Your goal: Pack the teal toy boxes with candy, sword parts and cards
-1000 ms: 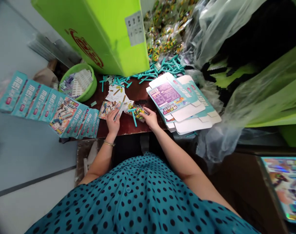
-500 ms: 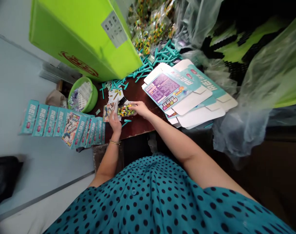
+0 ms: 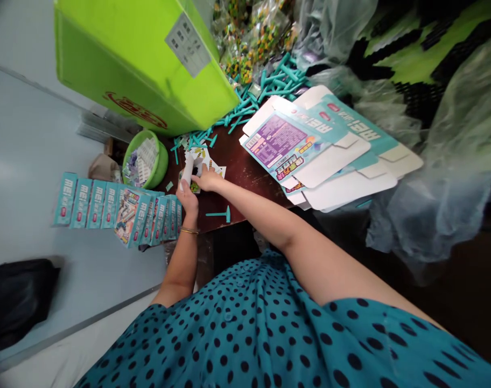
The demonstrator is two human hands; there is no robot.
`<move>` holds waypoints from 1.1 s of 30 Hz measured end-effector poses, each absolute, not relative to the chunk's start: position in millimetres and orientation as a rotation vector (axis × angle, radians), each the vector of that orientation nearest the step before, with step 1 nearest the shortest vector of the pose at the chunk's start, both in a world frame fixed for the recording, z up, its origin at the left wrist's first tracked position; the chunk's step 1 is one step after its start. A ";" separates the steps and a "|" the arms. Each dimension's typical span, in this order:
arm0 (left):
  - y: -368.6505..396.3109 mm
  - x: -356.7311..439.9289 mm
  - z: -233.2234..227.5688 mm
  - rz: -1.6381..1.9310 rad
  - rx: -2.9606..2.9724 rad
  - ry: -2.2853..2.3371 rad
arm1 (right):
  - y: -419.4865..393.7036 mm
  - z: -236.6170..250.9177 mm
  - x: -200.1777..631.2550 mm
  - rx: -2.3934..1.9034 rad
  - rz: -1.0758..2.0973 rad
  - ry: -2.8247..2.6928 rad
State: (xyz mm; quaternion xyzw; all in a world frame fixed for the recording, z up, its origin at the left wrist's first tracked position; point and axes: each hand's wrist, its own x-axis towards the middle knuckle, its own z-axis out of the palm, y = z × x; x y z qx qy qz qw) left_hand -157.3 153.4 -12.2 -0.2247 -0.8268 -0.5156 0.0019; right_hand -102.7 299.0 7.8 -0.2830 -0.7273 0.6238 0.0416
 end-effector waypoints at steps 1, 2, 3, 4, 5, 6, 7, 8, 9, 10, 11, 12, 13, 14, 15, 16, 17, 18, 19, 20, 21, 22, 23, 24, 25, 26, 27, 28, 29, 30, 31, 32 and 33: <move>154.8 -160.1 -4.6 -1.619 -0.572 -2.521 | 296.3 11.2 -95.2 -0.797 1.765 -2.328; 155.2 -163.4 5.0 -1.639 -0.436 -2.442 | 292.4 12.7 -84.6 -0.696 1.658 -2.391; 154.5 -167.2 16.5 -1.687 -0.313 -2.360 | 286.9 11.2 -70.9 -0.552 1.570 -2.452; 152.2 -171.3 29.8 -1.757 -0.225 -2.283 | 279.7 6.1 -54.4 -0.369 1.477 -2.523; 148.2 -175.3 44.3 -1.829 -0.176 -2.202 | 271.2 -3.1 -35.6 -0.155 1.366 -2.610; 142.6 -178.8 59.2 -1.892 -0.181 -2.129 | 262.2 -16.3 -15.6 0.073 1.230 -2.707; 135.6 -181.5 73.5 -1.941 -0.238 -2.083 | 253.8 -32.6 4.6 0.218 1.106 -2.780; 127.5 -183.0 86.2 -1.974 -0.322 -2.064 | 247.0 -50.6 23.8 0.269 0.998 -2.835; 118.7 -183.1 96.5 -1.998 -0.410 -2.073 | 242.8 -68.7 41.2 0.247 0.910 -2.862; 109.9 -181.7 103.6 -2.016 -0.475 -2.104 | 241.4 -84.9 56.3 0.221 0.858 -2.860; 101.4 -178.8 107.2 -2.027 -0.512 -2.155 | 243.0 -97.3 68.9 0.208 0.844 -2.842; 93.9 -174.6 107.1 -2.030 -0.527 -2.223 | 247.1 -104.4 79.3 0.217 0.869 -2.807; 87.7 -169.3 103.8 -2.024 -0.529 -2.300 | 253.2 -105.3 87.8 0.233 0.928 -2.757; 83.2 -163.3 97.8 -2.017 -0.526 -2.377 | 260.8 -99.6 94.7 0.219 1.010 -2.691; 80.2 -157.1 90.2 -2.023 -0.529 -2.448 | 269.3 -87.4 100.2 0.162 1.097 -2.613; 78.7 -150.9 82.0 -2.048 -0.533 -2.503 | 278.1 -69.5 103.8 0.067 1.168 -2.525; 78.3 -145.0 74.2 -2.090 -0.541 -2.543 | 286.5 -47.1 105.4 -0.046 1.207 -2.442; 78.7 -139.6 67.5 -2.136 -0.545 -2.562 | 294.0 -21.8 104.3 -0.136 1.210 -2.379; 79.6 -134.9 62.5 -2.177 -0.554 -2.572 | 299.9 4.6 100.0 -0.176 1.180 -2.355; 80.5 -130.9 59.4 -2.206 -0.574 -2.579 | 303.9 30.2 92.6 -0.154 1.124 -2.377; 81.3 -127.8 58.0 -2.223 -0.606 -2.587 | 305.9 53.3 82.1 -0.082 1.050 -2.434; 81.7 -125.6 58.2 -2.226 -0.644 -2.596 | 306.2 72.8 69.2 0.013 0.967 -2.503; 81.8 -124.5 59.3 -2.218 -0.682 -2.600 | 305.3 87.6 54.9 0.112 0.884 -2.563; 81.4 -124.5 60.9 -2.207 -0.711 -2.600 | 303.7 97.3 40.3 0.190 0.814 -2.598; 80.5 -125.3 62.4 -2.198 -0.725 -2.598 | 301.9 102.1 26.5 0.233 0.766 -2.600; 79.1 -126.7 63.3 -2.200 -0.726 -2.595 | 300.2 102.3 14.3 0.238 0.748 -2.571; 77.4 -128.1 63.2 -2.213 -0.722 -2.590 | 298.6 98.3 4.3 0.214 0.766 -2.521; 75.5 -128.8 61.9 -2.239 -0.722 -2.580 | 296.9 91.1 -3.4 0.176 0.822 -2.467; 73.4 -128.0 59.3 -2.277 -0.724 -2.560 | 294.8 81.5 -9.0 0.131 0.910 -2.424; 71.5 -125.2 55.3 -2.320 -0.716 -2.521 | 291.9 70.7 -12.8 0.076 1.026 -2.393; 69.8 -120.0 50.3 -2.361 -0.682 -2.453 | 287.9 59.8 -15.3 0.016 1.172 -2.374; 68.6 -112.3 44.5 -2.399 -0.619 -2.363 | 282.9 49.7 -16.9 -0.049 1.338 -2.357; 67.8 -102.8 38.4 -2.430 -0.529 -2.259 | 276.9 41.3 -18.0 -0.117 1.506 -2.332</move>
